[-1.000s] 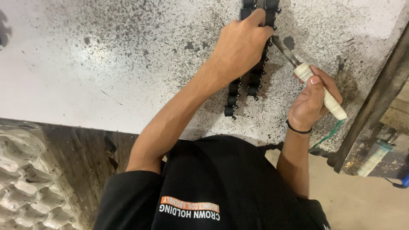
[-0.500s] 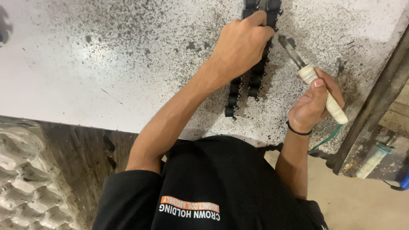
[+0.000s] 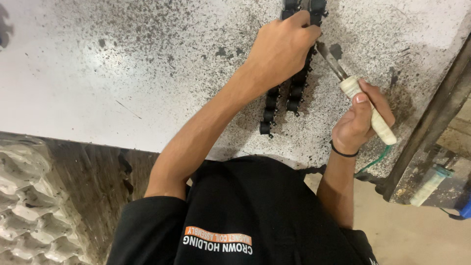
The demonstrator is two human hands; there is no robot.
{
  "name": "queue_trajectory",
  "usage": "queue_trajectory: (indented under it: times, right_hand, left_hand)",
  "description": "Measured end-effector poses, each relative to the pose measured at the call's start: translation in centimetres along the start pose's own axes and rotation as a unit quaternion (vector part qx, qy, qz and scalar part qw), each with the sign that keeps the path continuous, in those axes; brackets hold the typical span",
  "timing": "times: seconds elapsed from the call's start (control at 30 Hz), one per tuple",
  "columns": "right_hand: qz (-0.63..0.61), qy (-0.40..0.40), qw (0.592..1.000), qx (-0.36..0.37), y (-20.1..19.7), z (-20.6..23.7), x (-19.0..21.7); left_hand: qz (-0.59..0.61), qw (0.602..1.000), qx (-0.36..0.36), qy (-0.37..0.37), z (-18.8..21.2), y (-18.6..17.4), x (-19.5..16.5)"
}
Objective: The person uses a soldering iron to solder wires on rows of black plastic coil components on a workbench, then arranges the finished round rotor-like parts into a grid and continues soldering each part individually, with smoke visible as the iron touches the parts.
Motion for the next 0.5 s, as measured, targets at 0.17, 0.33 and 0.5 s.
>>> queue_trajectory:
  times: [0.17,0.33,0.5]
  right_hand:
    - [0.047,-0.036,0.997,0.048,0.6,-0.9,1.5]
    - [-0.024,-0.016,0.995,-0.093,-3.3,-1.5,2.6]
    - [0.038,-0.043,0.998,0.004,-1.6,0.8,2.6]
  left_hand:
    - [-0.027,0.999,0.022,0.010,-0.8,0.0,-0.4]
    - [0.016,1.000,-0.014,0.015,0.2,-2.9,-1.1]
    - [0.032,0.999,-0.012,0.004,2.7,-3.5,-2.0]
Point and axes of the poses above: each hand's wrist, its own z-axis away from the middle knuckle, its own y-axis out of the palm, x = y × z, the point moved 9 cm from there along -z, towards the middle knuckle, and after that the axes turned 4 degrees about -z, right-handed, at the moved point
